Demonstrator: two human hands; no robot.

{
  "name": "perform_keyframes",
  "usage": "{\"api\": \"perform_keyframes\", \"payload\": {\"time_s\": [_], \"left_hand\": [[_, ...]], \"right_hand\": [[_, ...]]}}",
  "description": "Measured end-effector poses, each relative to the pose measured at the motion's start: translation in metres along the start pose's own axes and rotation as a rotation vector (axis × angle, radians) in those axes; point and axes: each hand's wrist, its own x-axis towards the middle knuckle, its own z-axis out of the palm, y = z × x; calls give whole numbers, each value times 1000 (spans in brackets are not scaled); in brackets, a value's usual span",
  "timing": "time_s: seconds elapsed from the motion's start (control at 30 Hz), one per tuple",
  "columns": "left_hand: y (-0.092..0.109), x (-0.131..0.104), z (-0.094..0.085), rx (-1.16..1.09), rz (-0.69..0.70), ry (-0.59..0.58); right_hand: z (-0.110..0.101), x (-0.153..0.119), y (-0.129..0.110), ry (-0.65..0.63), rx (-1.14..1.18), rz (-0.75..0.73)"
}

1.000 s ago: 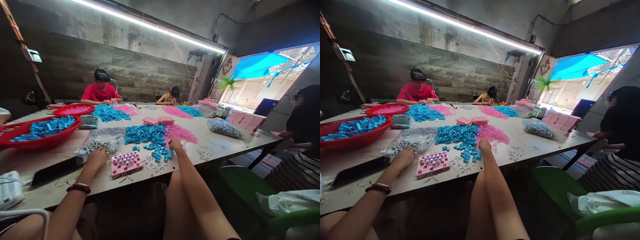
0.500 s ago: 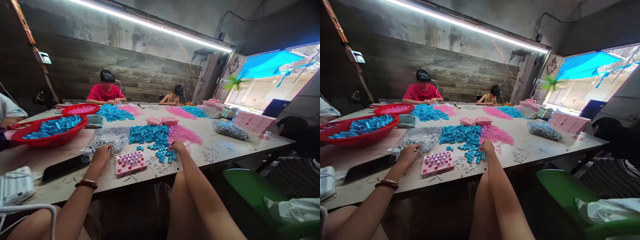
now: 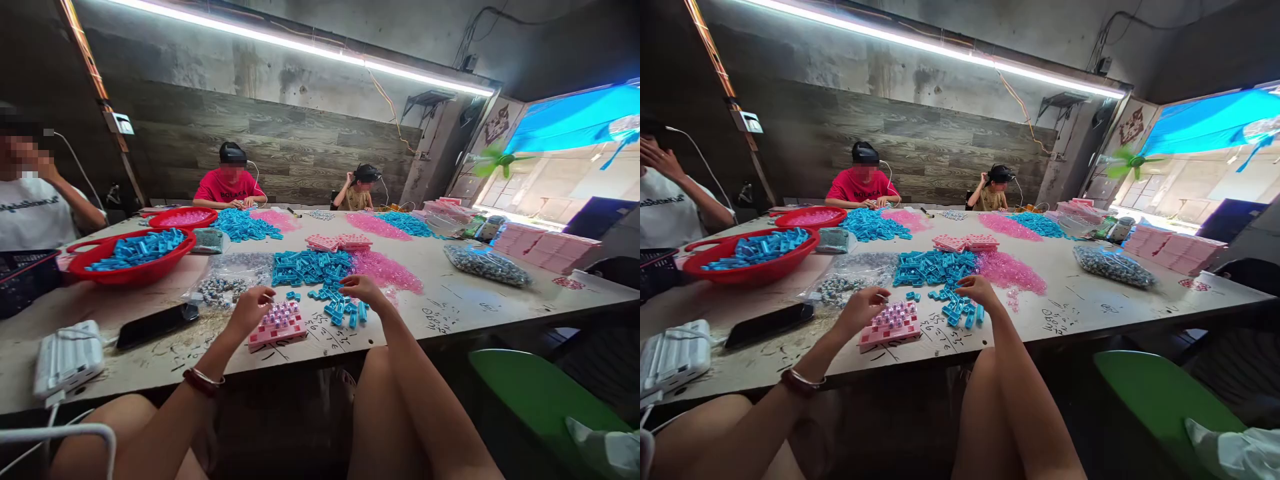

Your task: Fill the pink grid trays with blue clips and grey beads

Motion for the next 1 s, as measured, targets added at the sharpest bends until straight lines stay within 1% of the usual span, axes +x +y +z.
{"api": "perform_keyframes", "payload": {"time_s": [0.07,0.13,0.23,0.3,0.37,0.43,0.5,0.57,0.63,0.67,0.73,0.8,0.87,0.93,1.0], "left_hand": [[9,-6,14,-21,112,-45],[14,-10,23,34,176,-78],[19,-14,27,125,202,-87],[24,-21,29,153,235,-74],[32,-33,36,172,318,-96],[42,-49,50,215,452,-165],[48,-63,70,304,643,-243],[49,-71,91,403,838,-280],[46,-72,109,464,940,-270],[43,-70,115,474,956,-259],[38,-66,120,468,955,-238],[34,-64,119,433,955,-230],[33,-64,113,366,922,-238],[35,-65,106,284,810,-243],[39,-67,99,226,654,-248]], "right_hand": [[12,-5,-12,-130,124,-96],[27,-8,-21,-274,200,-168],[47,-11,-28,-402,119,-210],[56,-11,-30,-431,-4,-221],[60,-9,-30,-405,-102,-227],[59,-5,-28,-331,-144,-231],[55,-1,-25,-242,-141,-226],[48,2,-21,-173,-139,-216],[42,2,-18,-133,-144,-204],[40,1,-17,-122,-147,-199],[36,0,-16,-113,-149,-194],[33,-2,-16,-113,-140,-191],[32,-3,-17,-111,-124,-189],[31,-3,-17,-105,-107,-186],[29,-3,-17,-106,-88,-185]]}}
